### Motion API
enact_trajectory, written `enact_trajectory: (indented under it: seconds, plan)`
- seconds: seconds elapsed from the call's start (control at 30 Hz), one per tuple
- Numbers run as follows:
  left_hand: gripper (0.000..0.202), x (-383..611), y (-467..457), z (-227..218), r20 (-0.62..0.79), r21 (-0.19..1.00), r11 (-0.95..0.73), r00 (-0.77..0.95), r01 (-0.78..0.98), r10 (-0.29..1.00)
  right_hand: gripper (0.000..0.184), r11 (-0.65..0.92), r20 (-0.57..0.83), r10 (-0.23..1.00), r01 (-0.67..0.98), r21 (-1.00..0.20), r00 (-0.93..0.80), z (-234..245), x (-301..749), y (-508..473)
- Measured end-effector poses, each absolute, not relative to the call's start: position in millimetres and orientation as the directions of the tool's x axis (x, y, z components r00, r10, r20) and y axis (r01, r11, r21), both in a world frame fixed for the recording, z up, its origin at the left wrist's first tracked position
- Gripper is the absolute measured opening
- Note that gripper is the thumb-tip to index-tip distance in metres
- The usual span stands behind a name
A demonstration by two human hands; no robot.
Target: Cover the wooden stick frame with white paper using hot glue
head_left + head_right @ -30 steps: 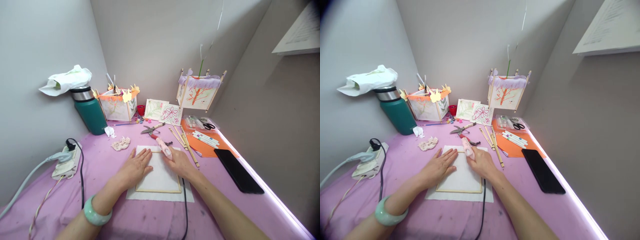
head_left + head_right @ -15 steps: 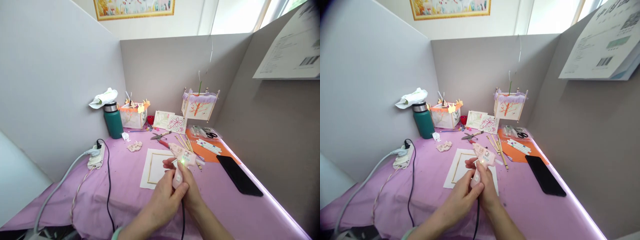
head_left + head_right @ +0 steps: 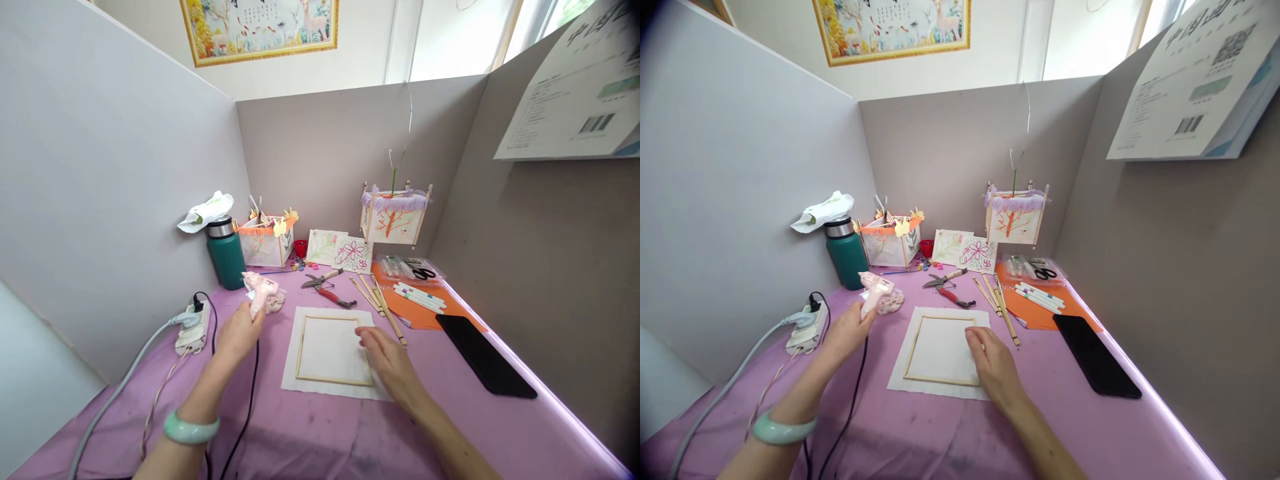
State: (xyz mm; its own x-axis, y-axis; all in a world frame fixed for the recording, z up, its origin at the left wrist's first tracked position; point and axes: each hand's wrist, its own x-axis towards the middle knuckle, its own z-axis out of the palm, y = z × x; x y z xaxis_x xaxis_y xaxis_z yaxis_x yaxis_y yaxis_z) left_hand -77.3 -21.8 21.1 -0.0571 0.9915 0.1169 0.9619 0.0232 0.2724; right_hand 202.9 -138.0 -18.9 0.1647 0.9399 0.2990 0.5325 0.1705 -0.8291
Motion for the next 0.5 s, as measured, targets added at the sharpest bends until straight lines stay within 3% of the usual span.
enact_trajectory:
  seconds: [0.17, 0.3, 0.4, 0.5]
  plan:
    - [0.048, -90, -10, 9, 0.055, 0.067, 0.044, -0.048, 0.997, 0.997, 0.043, 0.102, 0.335, 0.915, 0.672, -0.733, 0.226, -35, 237, -126]
    - [0.054, -79, -25, 7, 0.170, -0.009, 0.033, -0.031, 0.999, 0.985, 0.040, 0.055, 0.392, 0.885, 0.777, -0.627, 0.254, -46, 242, -126]
    - [0.051, -58, -43, -3, 0.304, -0.016, -0.247, 0.240, 0.969, 0.922, 0.039, 0.140, 0.503, 0.851, 0.860, -0.491, 0.149, -49, 233, -129]
    - [0.054, -40, -58, -22, 0.211, 0.039, -0.582, 0.562, 0.812, 0.800, 0.041, 0.217, 0.512, 0.859, 0.915, -0.340, -0.014, -50, 224, -134]
